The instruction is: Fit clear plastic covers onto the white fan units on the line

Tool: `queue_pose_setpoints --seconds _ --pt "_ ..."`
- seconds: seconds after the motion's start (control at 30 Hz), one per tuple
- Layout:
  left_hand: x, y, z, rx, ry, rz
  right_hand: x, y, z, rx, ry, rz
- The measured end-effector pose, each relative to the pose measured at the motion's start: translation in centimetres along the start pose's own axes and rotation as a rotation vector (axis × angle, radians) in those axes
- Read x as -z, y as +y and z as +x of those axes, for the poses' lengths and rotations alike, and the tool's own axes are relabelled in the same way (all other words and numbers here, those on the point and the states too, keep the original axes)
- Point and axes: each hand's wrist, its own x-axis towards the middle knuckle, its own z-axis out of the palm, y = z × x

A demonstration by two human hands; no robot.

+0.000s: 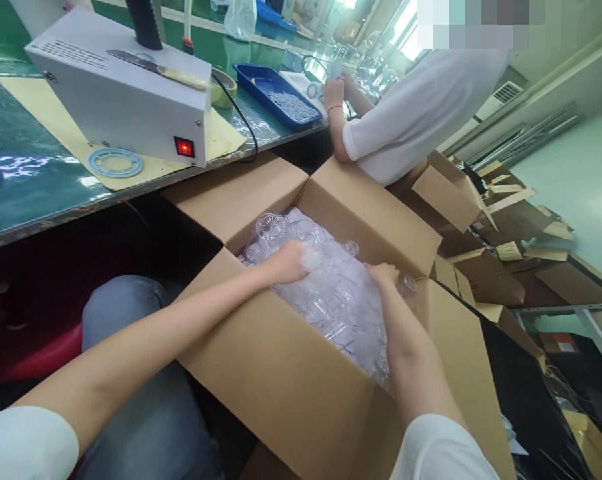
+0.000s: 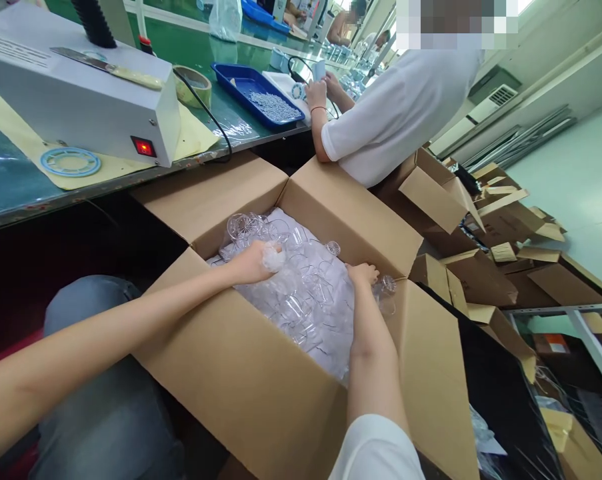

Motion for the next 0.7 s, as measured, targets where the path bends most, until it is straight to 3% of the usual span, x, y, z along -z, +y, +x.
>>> queue_pose_setpoints --seconds 0.13,0.3,0.53,0.63,0.7 --pt "-0.1 0.0 -0.1 0.013 -0.018 0.001 0.3 -1.1 -0.7 0.089 -0.048 0.023" --pt "0.0 0.3 -0.1 0.022 -0.025 -0.018 3.3 -2.0 -2.1 0.300 -0.149 0.105" --pt "0.1 0.9 -0.3 0.027 -0.049 -0.036 6.4 -6.3 -8.3 0.670 -0.396 0.374" --pt "0.2 0.9 -0.5 0.010 -0.047 -0.025 6.9 -6.9 -8.3 0.678 -0.444 0.415" --pt "0.5 1.0 -0.7 -0.002 -0.011 -0.015 7.3 -5.8 -6.9 0.584 -0.382 0.371"
